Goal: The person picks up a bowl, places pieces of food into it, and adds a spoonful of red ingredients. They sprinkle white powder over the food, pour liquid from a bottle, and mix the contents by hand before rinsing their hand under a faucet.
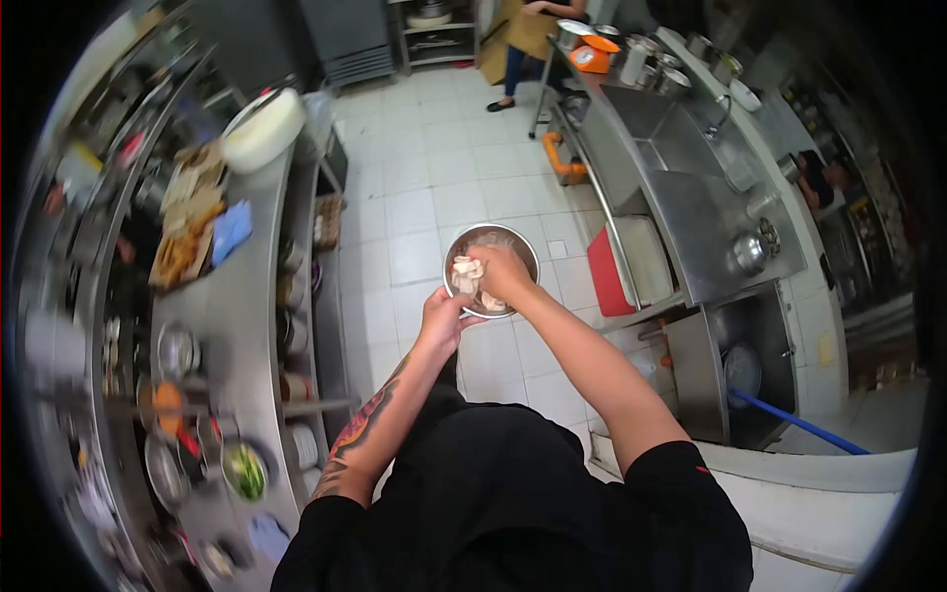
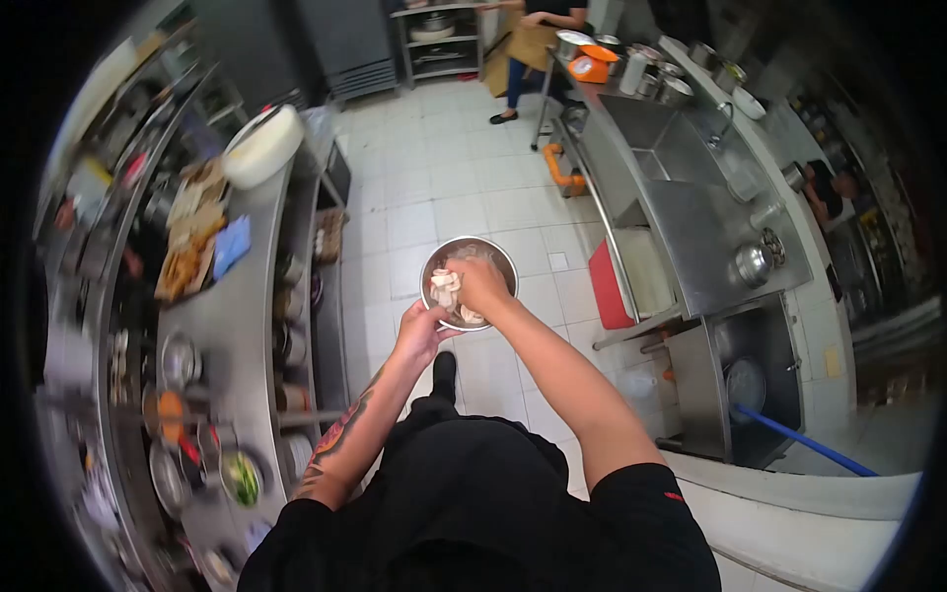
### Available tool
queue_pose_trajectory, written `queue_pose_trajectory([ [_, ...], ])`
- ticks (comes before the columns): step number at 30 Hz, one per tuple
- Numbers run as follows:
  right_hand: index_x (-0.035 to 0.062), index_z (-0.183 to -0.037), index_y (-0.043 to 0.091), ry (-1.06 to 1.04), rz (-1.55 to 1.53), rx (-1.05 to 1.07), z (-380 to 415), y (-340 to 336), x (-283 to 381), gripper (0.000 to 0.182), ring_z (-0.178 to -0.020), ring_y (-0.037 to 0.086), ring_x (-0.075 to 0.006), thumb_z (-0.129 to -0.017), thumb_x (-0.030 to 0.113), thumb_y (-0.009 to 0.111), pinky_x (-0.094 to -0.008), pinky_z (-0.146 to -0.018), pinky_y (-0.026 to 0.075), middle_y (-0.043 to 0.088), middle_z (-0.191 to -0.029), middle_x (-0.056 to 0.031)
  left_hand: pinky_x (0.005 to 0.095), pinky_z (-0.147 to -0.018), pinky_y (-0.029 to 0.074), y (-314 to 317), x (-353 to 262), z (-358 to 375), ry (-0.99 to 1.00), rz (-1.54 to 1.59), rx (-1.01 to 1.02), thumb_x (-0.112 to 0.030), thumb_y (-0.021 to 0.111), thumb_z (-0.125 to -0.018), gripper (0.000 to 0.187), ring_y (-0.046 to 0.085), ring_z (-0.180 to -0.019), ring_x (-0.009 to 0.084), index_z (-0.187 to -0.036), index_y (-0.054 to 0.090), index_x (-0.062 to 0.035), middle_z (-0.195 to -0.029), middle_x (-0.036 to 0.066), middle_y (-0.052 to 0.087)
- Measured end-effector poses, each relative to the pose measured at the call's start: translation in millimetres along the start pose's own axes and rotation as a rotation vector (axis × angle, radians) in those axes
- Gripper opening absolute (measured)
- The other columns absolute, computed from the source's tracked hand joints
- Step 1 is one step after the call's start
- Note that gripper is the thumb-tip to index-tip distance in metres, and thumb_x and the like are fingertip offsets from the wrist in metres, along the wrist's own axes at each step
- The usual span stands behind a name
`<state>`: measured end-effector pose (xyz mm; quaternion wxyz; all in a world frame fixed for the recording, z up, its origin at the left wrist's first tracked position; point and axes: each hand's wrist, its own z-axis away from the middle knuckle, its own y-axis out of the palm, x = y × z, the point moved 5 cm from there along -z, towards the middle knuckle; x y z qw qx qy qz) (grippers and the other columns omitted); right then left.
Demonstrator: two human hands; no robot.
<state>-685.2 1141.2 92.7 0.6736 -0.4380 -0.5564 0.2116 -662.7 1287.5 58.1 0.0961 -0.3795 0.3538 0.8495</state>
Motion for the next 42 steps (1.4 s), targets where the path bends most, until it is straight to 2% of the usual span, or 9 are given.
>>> queue_pose_trajectory([
  [5,0.0161,-0.109,0.069,0.249,0.221,-0.190,-87.6,-71.3,-72.8,0.031,-0.109,0.061,-0.0366,-0.078,0.009,0.070,-0.0472,-0.086,0.052,0.058,-0.126,-0.0165,0.0399,-0.074,0.065,70.5,-45.8,-151.2,-0.075,-0.091,0.159,0.007,0.054,-0.080,0.030,0.069,-0.088,0.0231,-0.110,0.054,0.0027,-0.102,0.015,0.067],
  [7,0.0183,-0.114,0.068,0.010,0.171,-0.245,-102.9,-113.6,-80.1,0.031,-0.112,0.060,-0.0361,-0.083,0.013,0.067,-0.0472,-0.087,0.052,0.055,-0.130,-0.0162,0.0396,-0.073,0.065,107.4,-71.2,-194.5,-0.146,-0.113,0.198,0.007,0.053,-0.080,0.031,0.070,-0.090,0.0249,-0.110,0.054,0.0038,-0.102,0.016,0.067],
  [9,0.0194,-0.114,0.067,0.061,0.275,-0.367,-120.5,-152.4,-104.4,0.027,-0.110,0.062,-0.0360,-0.087,0.018,0.062,-0.0475,-0.086,0.053,0.059,-0.124,-0.0160,0.0394,-0.072,0.065,140.0,-78.6,-244.0,-0.191,-0.152,0.272,0.007,0.053,-0.080,0.032,0.070,-0.093,0.0271,-0.111,0.052,0.0043,-0.104,0.017,0.066],
  [17,0.0149,-0.098,0.073,0.276,0.284,-0.306,-266.5,-229.8,-290.1,0.018,-0.095,0.068,-0.0351,-0.082,0.021,0.069,-0.0475,-0.083,0.054,0.065,-0.109,-0.0160,0.0352,-0.072,0.066,255.2,-69.7,-431.7,-0.251,-0.204,0.351,0.006,0.054,-0.081,0.042,0.071,-0.093,0.0268,-0.123,0.046,0.0049,-0.110,0.018,0.064],
  [19,0.0122,-0.105,0.071,0.029,0.156,-0.202,-292.6,-272.3,-300.2,0.028,-0.099,0.067,-0.0351,-0.079,0.023,0.074,-0.0471,-0.084,0.054,0.064,-0.113,-0.0154,0.0354,-0.073,0.066,299.8,-82.3,-463.3,-0.242,-0.209,0.337,0.006,0.053,-0.082,0.041,0.071,-0.093,0.0268,-0.122,0.048,0.0052,-0.110,0.018,0.065],
  [23,0.0206,-0.121,0.062,0.481,0.239,-0.093,-329.9,-318.3,-362.9,0.047,-0.113,0.062,-0.0355,-0.077,0.020,0.077,-0.0474,-0.093,0.051,0.057,-0.130,-0.0119,0.0359,-0.073,0.066,372.5,-98.8,-522.5,-0.247,-0.189,0.411,0.006,0.052,-0.082,0.040,0.071,-0.090,0.0257,-0.122,0.048,0.0049,-0.108,0.017,0.066],
  [29,0.0157,-0.112,0.067,0.491,0.324,-0.279,-403.5,-345.5,-494.6,0.037,-0.111,0.062,-0.0352,-0.076,0.018,0.074,-0.0465,-0.090,0.051,0.059,-0.128,-0.0126,0.0389,-0.076,0.065,445.7,-81.3,-635.1,-0.314,-0.219,0.472,0.005,0.052,-0.084,0.037,0.071,-0.089,0.0254,-0.121,0.049,0.0041,-0.108,0.016,0.065],
  [36,0.0198,-0.113,0.068,0.694,0.105,-0.397,-448.9,-426.0,-534.5,0.044,-0.112,0.061,-0.0350,-0.070,0.023,0.080,-0.0466,-0.089,0.052,0.059,-0.120,-0.0172,0.0357,-0.066,0.066,538.7,-109.6,-752.7,-0.456,-0.328,0.696,0.006,0.054,-0.085,0.032,0.069,-0.078,0.0208,-0.116,0.050,-0.0002,-0.096,0.013,0.066],
  [42,0.0172,-0.112,0.070,0.749,0.298,-0.457,-502.5,-467.7,-576.2,0.035,-0.107,0.064,-0.0359,-0.077,0.015,0.073,-0.0462,-0.090,0.053,0.061,-0.119,-0.0183,0.0344,-0.069,0.066,584.0,-125.4,-823.6,-0.484,-0.303,0.706,0.004,0.055,-0.085,0.035,0.070,-0.082,0.0243,-0.119,0.048,0.0013,-0.103,0.015,0.063],
])
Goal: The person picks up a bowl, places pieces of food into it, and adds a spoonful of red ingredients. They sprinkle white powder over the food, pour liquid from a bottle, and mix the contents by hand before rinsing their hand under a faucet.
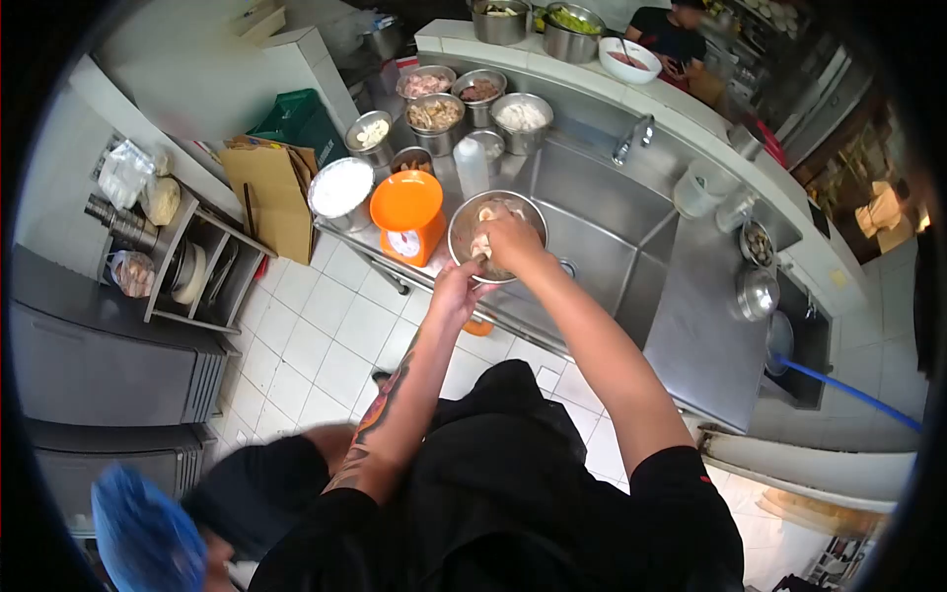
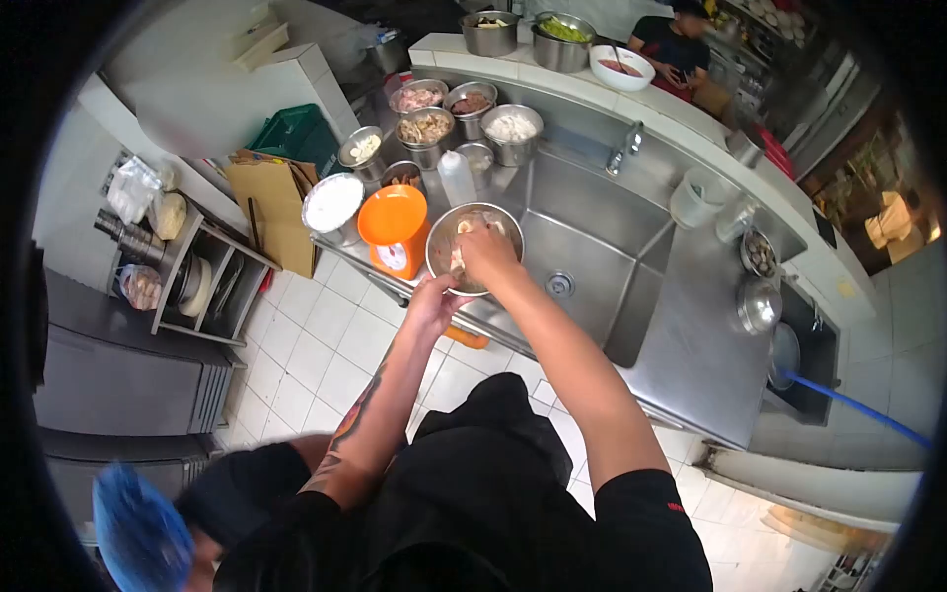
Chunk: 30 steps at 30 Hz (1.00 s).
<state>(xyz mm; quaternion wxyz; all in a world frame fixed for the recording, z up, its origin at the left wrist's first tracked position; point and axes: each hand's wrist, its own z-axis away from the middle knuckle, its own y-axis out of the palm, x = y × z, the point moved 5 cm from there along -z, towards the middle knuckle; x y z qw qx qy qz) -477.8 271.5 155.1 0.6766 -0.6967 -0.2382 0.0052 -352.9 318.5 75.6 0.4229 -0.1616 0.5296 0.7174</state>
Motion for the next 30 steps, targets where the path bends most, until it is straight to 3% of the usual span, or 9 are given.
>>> queue_pose_trajectory([
  [5,0.0162,-0.114,0.069,-0.211,-0.148,-0.117,-76.2,-63.0,76.5,0.045,-0.104,0.066,-0.0328,-0.070,0.012,0.076,-0.0441,-0.089,0.053,0.065,-0.118,-0.0109,0.0294,-0.068,0.065,-14.6,-102.6,-6.6,0.105,-0.001,-0.008,0.003,0.054,-0.086,0.038,0.070,-0.085,0.0233,-0.124,0.048,0.0044,-0.108,0.018,0.066],
  [9,0.0156,-0.103,0.072,-0.440,-0.238,0.113,-152.7,-31.1,143.0,0.027,-0.101,0.065,-0.0326,-0.076,0.015,0.071,-0.0422,-0.084,0.052,0.068,-0.103,-0.0111,0.0359,-0.074,0.065,-88.2,-158.9,-5.1,0.180,0.023,-0.209,0.002,0.054,-0.087,0.037,0.070,-0.089,0.0233,-0.123,0.049,0.0017,-0.113,0.016,0.064],
  [11,0.0141,-0.096,0.074,-0.574,-0.354,0.014,-181.4,-24.0,189.7,0.020,-0.100,0.065,-0.0325,-0.077,0.012,0.070,-0.0413,-0.083,0.052,0.068,-0.103,-0.0116,0.0363,-0.075,0.065,-123.3,-185.2,2.3,0.222,0.061,-0.264,0.002,0.054,-0.087,0.037,0.070,-0.090,0.0237,-0.123,0.049,0.0018,-0.115,0.016,0.063],
  [13,0.0144,-0.093,0.075,-0.552,-0.129,0.356,-208.1,11.5,221.2,0.018,-0.100,0.065,-0.0325,-0.076,0.012,0.070,-0.0410,-0.084,0.052,0.069,-0.101,-0.0116,0.0368,-0.076,0.065,-148.8,-203.6,11.8,0.254,0.095,-0.306,0.002,0.054,-0.088,0.036,0.070,-0.091,0.0241,-0.123,0.049,0.0018,-0.116,0.017,0.063],
  [15,0.0096,-0.089,0.076,-0.622,-0.514,0.236,-250.5,20.5,237.9,0.012,-0.083,0.070,-0.0272,-0.078,0.009,0.070,-0.0361,-0.074,0.055,0.073,-0.085,-0.0120,0.0381,-0.077,0.065,-178.5,-226.0,21.5,0.328,0.136,-0.465,0.002,0.053,-0.088,0.035,0.070,-0.091,0.0248,-0.122,0.049,0.0014,-0.115,0.016,0.064],
  [17,0.0073,-0.085,0.075,-0.476,-0.780,0.150,-298.5,35.6,237.4,0.012,-0.074,0.070,-0.0308,-0.075,0.010,0.070,-0.0368,-0.069,0.056,0.072,-0.079,-0.0132,0.0384,-0.078,0.065,-212.3,-240.5,22.7,0.345,0.153,-0.501,0.003,0.053,-0.087,0.035,0.070,-0.090,0.0244,-0.122,0.049,0.0018,-0.114,0.016,0.064],
  [19,0.0056,-0.085,0.074,-0.332,-0.661,0.152,-337.0,68.1,226.9,0.011,-0.068,0.069,-0.0313,-0.075,0.009,0.070,-0.0358,-0.065,0.055,0.072,-0.078,-0.0141,0.0377,-0.075,0.066,-256.7,-250.0,16.7,0.333,0.149,-0.488,0.003,0.054,-0.086,0.035,0.070,-0.091,0.0233,-0.121,0.049,0.0027,-0.112,0.016,0.065],
  [26,0.0107,-0.106,0.075,-0.141,-0.257,0.166,-350.1,186.1,208.3,0.037,-0.098,0.068,-0.0327,-0.071,0.002,0.076,-0.0385,-0.090,0.054,0.071,-0.107,-0.0175,0.0356,-0.069,0.067,-367.8,-265.2,20.9,0.187,0.092,-0.542,0.003,0.055,-0.086,0.027,0.070,-0.081,0.0209,-0.113,0.051,0.0035,-0.101,0.015,0.066],
  [30,0.0088,-0.105,0.075,0.035,-0.303,0.209,-352.2,227.4,196.6,0.038,-0.096,0.069,-0.0317,-0.069,-0.001,0.079,-0.0367,-0.088,0.055,0.071,-0.108,-0.0165,0.0351,-0.068,0.067,-386.3,-277.2,20.1,0.110,0.060,-0.468,0.004,0.056,-0.086,0.018,0.070,-0.078,0.0193,-0.104,0.060,0.0019,-0.096,0.013,0.068],
])
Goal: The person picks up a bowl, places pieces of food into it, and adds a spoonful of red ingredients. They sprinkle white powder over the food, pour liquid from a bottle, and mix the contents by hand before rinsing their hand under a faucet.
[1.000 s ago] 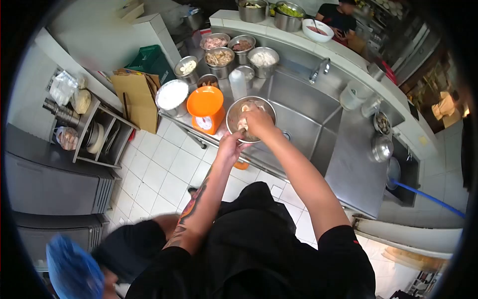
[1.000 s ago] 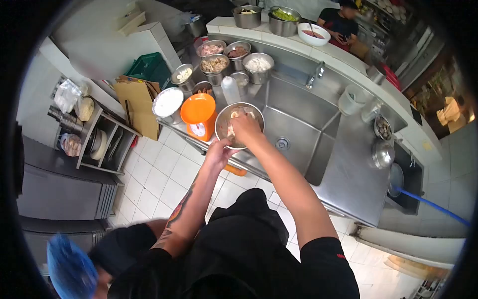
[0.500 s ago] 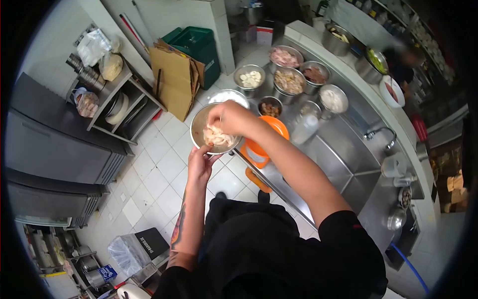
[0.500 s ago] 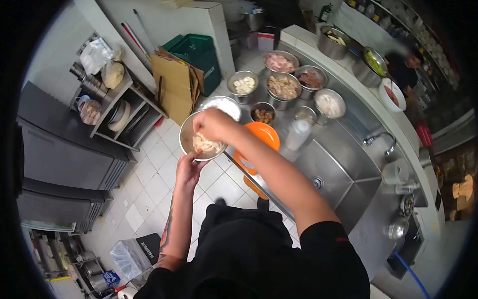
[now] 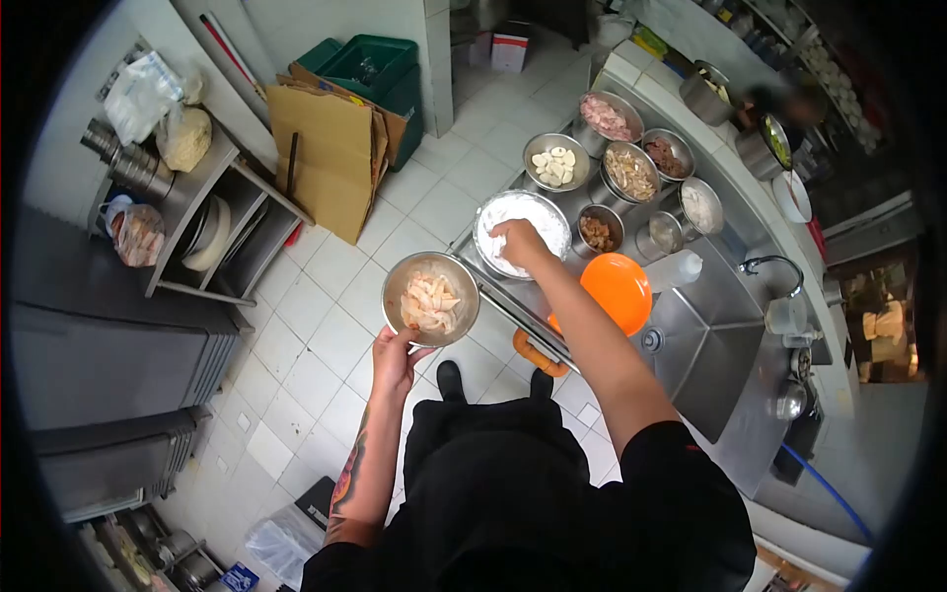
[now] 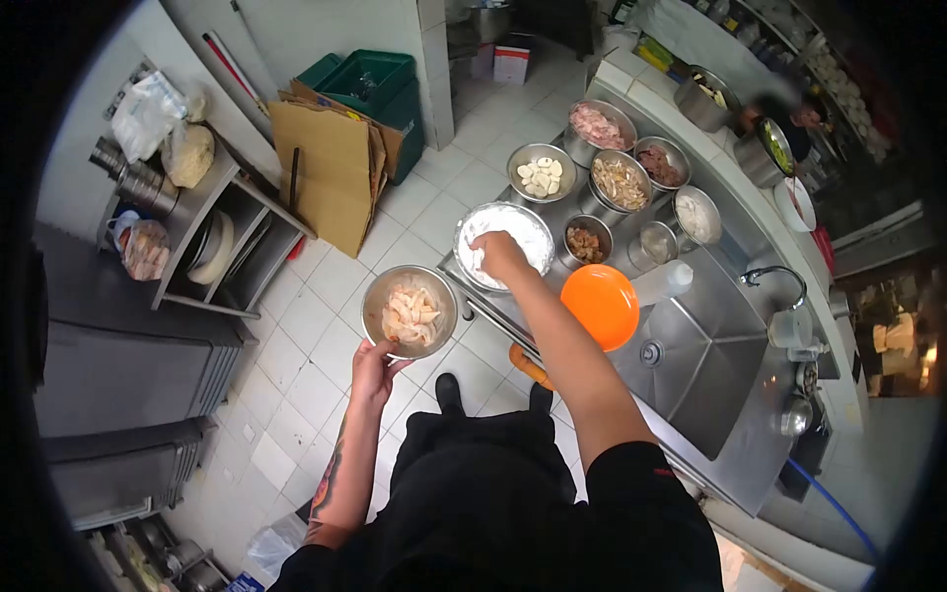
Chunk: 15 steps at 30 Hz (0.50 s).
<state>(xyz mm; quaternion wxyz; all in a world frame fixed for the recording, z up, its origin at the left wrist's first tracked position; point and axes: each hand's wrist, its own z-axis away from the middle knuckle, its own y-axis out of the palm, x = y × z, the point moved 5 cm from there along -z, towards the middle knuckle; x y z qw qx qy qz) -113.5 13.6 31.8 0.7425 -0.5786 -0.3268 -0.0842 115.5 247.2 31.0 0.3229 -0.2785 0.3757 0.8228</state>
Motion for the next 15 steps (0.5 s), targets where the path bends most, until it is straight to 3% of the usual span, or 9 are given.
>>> queue_pose_trajectory([
  [3,0.0067,-0.102,0.075,0.087,-0.180,-0.091,-7.3,-15.3,-20.0,0.034,-0.086,0.070,-0.0250,-0.069,0.001,0.080,-0.0336,-0.077,0.058,0.073,-0.102,-0.0141,0.0346,-0.068,0.066,0.8,-2.7,-13.4,-0.063,-0.031,0.065,0.003,0.056,-0.087,0.019,0.070,-0.082,0.0198,-0.106,0.060,0.0020,-0.099,0.013,0.068],
  [4,0.0054,-0.101,0.074,0.126,-0.243,-0.082,-10.6,-25.6,-20.2,0.034,-0.076,0.069,-0.0187,-0.068,0.001,0.082,-0.0313,-0.065,0.057,0.072,-0.097,-0.0109,0.0347,-0.068,0.066,9.0,-5.6,-16.0,-0.075,-0.032,0.098,0.003,0.056,-0.087,0.019,0.070,-0.084,0.0202,-0.106,0.060,0.0019,-0.099,0.014,0.068],
  [5,0.0054,-0.102,0.073,0.314,-0.386,-0.001,-11.8,-32.7,-27.2,0.036,-0.070,0.067,-0.0174,-0.068,0.003,0.083,-0.0311,-0.060,0.057,0.071,-0.098,-0.0096,0.0348,-0.069,0.066,17.5,-7.7,-19.2,-0.087,-0.032,0.131,0.002,0.057,-0.088,0.018,0.070,-0.086,0.0206,-0.106,0.060,0.0018,-0.099,0.014,0.068],
  [8,0.0056,-0.102,0.073,0.227,-0.477,-0.023,0.5,-77.2,9.9,0.036,-0.074,0.067,-0.0164,-0.068,0.006,0.084,-0.0306,-0.059,0.056,0.070,-0.099,-0.0088,0.0363,-0.072,0.066,49.0,-14.2,-26.1,-0.090,-0.028,0.202,0.001,0.058,-0.089,0.017,0.069,-0.088,0.0202,-0.106,0.060,0.0021,-0.100,0.013,0.068],
  [11,0.0055,-0.104,0.073,0.185,-0.558,-0.035,19.6,-96.6,44.0,0.038,-0.083,0.068,-0.0181,-0.067,0.009,0.085,-0.0324,-0.069,0.058,0.071,-0.103,-0.0109,0.0369,-0.075,0.065,81.4,-16.8,-31.7,-0.093,-0.041,0.263,0.000,0.058,-0.090,0.017,0.069,-0.091,0.0199,-0.107,0.059,0.0025,-0.102,0.013,0.067],
  [13,0.0051,-0.105,0.073,-0.045,-0.264,-0.080,31.0,-99.4,67.3,0.041,-0.094,0.068,-0.0219,-0.066,0.009,0.084,-0.0332,-0.082,0.056,0.071,-0.107,-0.0135,0.0367,-0.075,0.065,104.2,-17.5,-30.8,-0.079,-0.059,0.322,-0.001,0.057,-0.090,0.017,0.068,-0.092,0.0201,-0.107,0.059,0.0026,-0.103,0.012,0.066],
  [14,0.0062,-0.106,0.073,-0.023,-0.060,0.000,55.2,-112.5,101.9,0.042,-0.102,0.067,-0.0273,-0.065,0.009,0.083,-0.0341,-0.091,0.052,0.070,-0.110,-0.0154,0.0355,-0.075,0.065,115.0,-18.5,-27.8,-0.072,-0.057,0.339,-0.001,0.057,-0.091,0.017,0.068,-0.091,0.0191,-0.107,0.059,0.0014,-0.101,0.011,0.067],
  [15,0.0080,-0.106,0.073,-0.111,0.065,-0.021,57.6,-102.3,94.7,0.040,-0.106,0.066,-0.0318,-0.067,0.007,0.079,-0.0370,-0.092,0.052,0.070,-0.110,-0.0166,0.0355,-0.075,0.065,121.9,-16.5,-28.1,-0.076,-0.069,0.357,-0.001,0.057,-0.091,0.017,0.068,-0.091,0.0191,-0.107,0.059,0.0014,-0.101,0.011,0.067],
])
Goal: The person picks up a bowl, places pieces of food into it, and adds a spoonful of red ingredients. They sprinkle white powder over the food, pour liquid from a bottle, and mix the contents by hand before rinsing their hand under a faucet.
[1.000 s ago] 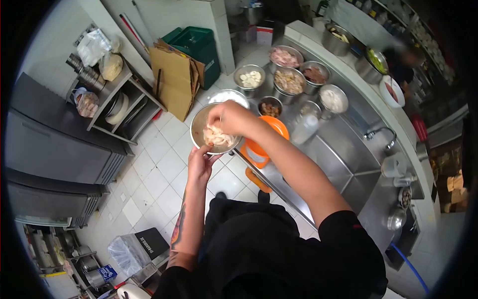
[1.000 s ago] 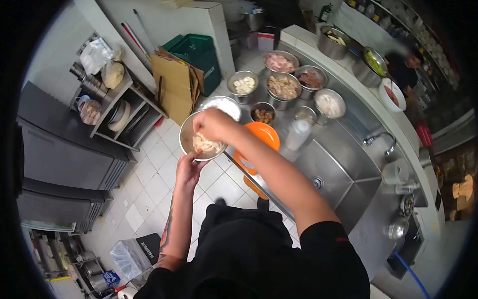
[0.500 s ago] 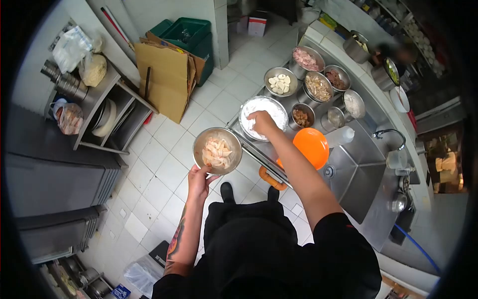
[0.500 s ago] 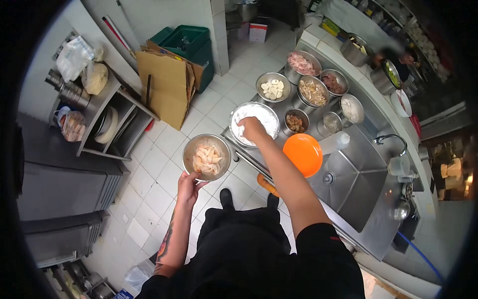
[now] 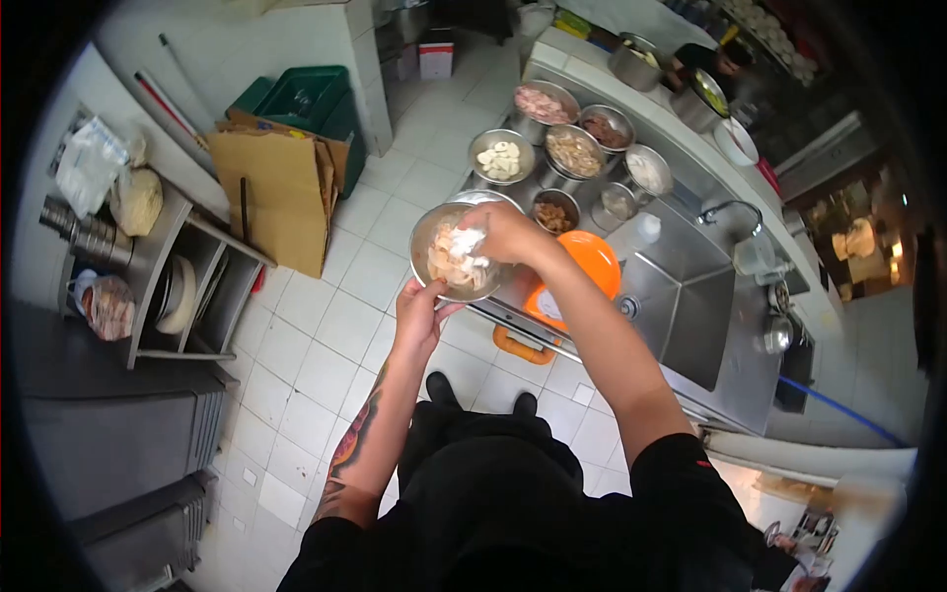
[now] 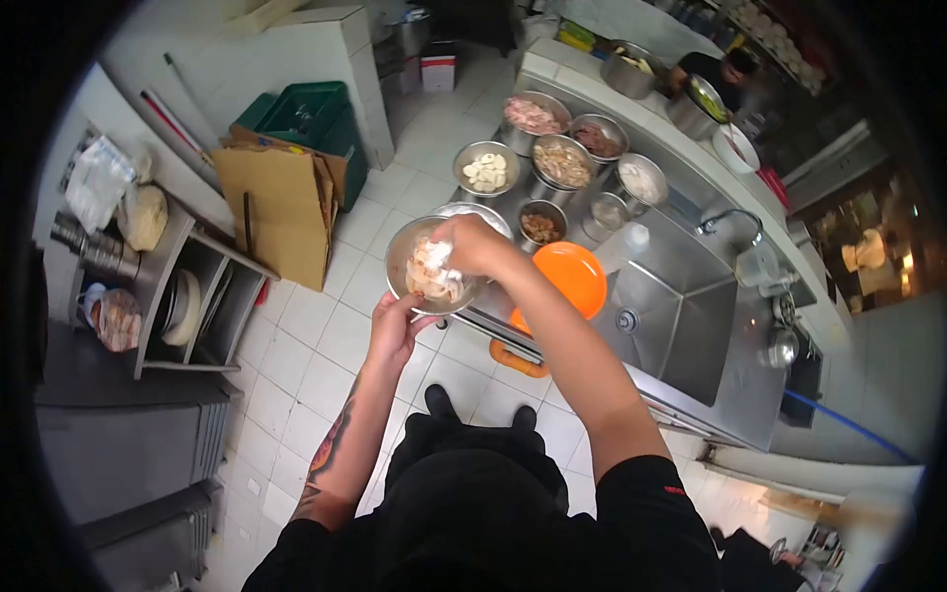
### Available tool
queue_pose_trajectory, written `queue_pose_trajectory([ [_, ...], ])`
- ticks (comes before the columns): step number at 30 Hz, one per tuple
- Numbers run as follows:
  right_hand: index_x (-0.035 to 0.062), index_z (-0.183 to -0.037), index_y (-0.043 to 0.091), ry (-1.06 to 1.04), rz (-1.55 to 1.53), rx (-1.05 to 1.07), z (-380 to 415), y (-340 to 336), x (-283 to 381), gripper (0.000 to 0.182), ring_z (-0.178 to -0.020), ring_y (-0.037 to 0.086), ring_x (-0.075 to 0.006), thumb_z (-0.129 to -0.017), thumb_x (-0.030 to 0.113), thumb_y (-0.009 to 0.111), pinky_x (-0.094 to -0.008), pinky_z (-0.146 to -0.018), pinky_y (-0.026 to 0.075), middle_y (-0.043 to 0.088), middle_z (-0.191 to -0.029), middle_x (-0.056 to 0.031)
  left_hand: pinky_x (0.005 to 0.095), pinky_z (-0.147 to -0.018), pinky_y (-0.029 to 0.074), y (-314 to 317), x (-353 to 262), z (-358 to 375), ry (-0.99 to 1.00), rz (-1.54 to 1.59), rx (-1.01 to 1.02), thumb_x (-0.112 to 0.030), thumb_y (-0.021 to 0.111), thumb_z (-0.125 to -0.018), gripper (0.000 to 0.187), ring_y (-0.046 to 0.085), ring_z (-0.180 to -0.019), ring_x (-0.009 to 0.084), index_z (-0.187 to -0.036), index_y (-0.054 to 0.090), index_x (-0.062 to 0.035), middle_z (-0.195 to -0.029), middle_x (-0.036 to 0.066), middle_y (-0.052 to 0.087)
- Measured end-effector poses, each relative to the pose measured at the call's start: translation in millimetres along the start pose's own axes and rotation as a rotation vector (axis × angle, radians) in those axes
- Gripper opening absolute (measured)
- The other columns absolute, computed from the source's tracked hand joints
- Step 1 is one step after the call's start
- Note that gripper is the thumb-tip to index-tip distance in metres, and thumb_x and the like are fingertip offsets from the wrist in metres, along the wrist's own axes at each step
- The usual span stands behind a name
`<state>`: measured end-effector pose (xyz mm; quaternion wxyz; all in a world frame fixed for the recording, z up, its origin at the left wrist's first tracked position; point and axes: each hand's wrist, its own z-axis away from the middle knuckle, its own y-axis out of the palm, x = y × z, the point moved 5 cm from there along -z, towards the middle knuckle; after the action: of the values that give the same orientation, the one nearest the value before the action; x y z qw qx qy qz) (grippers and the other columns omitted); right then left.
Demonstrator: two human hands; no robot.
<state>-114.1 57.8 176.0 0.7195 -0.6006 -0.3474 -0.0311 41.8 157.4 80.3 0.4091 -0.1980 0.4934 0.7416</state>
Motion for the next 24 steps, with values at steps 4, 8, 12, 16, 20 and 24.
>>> queue_pose_trajectory([
  [4,0.0085,-0.108,0.073,0.115,-0.024,-0.260,32.0,-33.6,3.4,0.038,-0.106,0.065,-0.0346,-0.070,0.005,0.076,-0.0378,-0.092,0.052,0.069,-0.111,-0.0174,0.0337,-0.074,0.065,31.3,18.1,7.1,-0.018,-0.047,0.032,-0.002,0.058,-0.090,0.017,0.068,-0.090,0.0175,-0.108,0.059,-0.0018,-0.098,0.009,0.067],
  [8,0.0069,-0.106,0.073,0.075,-0.087,-0.327,74.8,-59.0,-20.2,0.034,-0.102,0.066,-0.0354,-0.072,0.005,0.075,-0.0372,-0.090,0.052,0.070,-0.109,-0.0173,0.0344,-0.073,0.065,67.6,36.5,27.2,-0.014,-0.029,0.043,-0.001,0.058,-0.090,0.020,0.069,-0.087,0.0176,-0.109,0.056,-0.0004,-0.100,0.010,0.067],
  [12,-0.0004,-0.101,0.072,0.218,0.115,-0.614,158.9,-116.2,-53.0,0.032,-0.099,0.065,-0.0399,-0.080,0.023,0.074,-0.0451,-0.087,0.052,0.070,-0.102,-0.0214,0.0334,-0.070,0.066,109.0,68.0,37.3,-0.011,-0.045,0.080,-0.001,0.058,-0.088,0.025,0.069,-0.087,0.0208,-0.112,0.054,0.0022,-0.104,0.014,0.066],
  [16,-0.0026,-0.109,0.071,0.386,-0.183,-0.347,237.5,-119.4,-182.6,0.041,-0.091,0.070,-0.0267,-0.083,0.028,0.074,-0.0365,-0.082,0.054,0.073,-0.100,-0.0181,0.0342,-0.075,0.065,209.8,103.2,56.5,-0.010,-0.086,0.252,-0.007,0.060,-0.090,0.038,0.067,-0.098,0.0218,-0.125,0.050,0.0039,-0.113,0.014,0.064],
  [20,-0.0017,-0.099,0.073,0.611,-0.519,-0.514,350.8,-155.1,-269.2,0.031,-0.076,0.067,-0.0154,-0.083,0.024,0.071,-0.0317,-0.069,0.053,0.073,-0.085,-0.0126,0.0381,-0.098,0.052,290.9,146.3,7.4,-0.037,-0.339,0.492,-0.032,0.068,-0.094,0.055,0.058,-0.115,0.0232,-0.134,0.047,0.0015,-0.126,0.014,0.057],
  [24,-0.0067,-0.090,0.070,0.848,-0.377,-0.794,443.6,-136.2,-351.8,0.036,-0.075,0.070,-0.0306,-0.080,0.028,0.072,-0.0388,-0.072,0.054,0.071,-0.078,-0.0196,0.0399,-0.098,0.047,330.2,184.8,-108.4,0.715,-0.787,0.105,-0.033,0.084,-0.079,0.079,0.058,-0.112,0.0303,-0.137,0.043,0.0022,-0.124,0.016,0.057],
])
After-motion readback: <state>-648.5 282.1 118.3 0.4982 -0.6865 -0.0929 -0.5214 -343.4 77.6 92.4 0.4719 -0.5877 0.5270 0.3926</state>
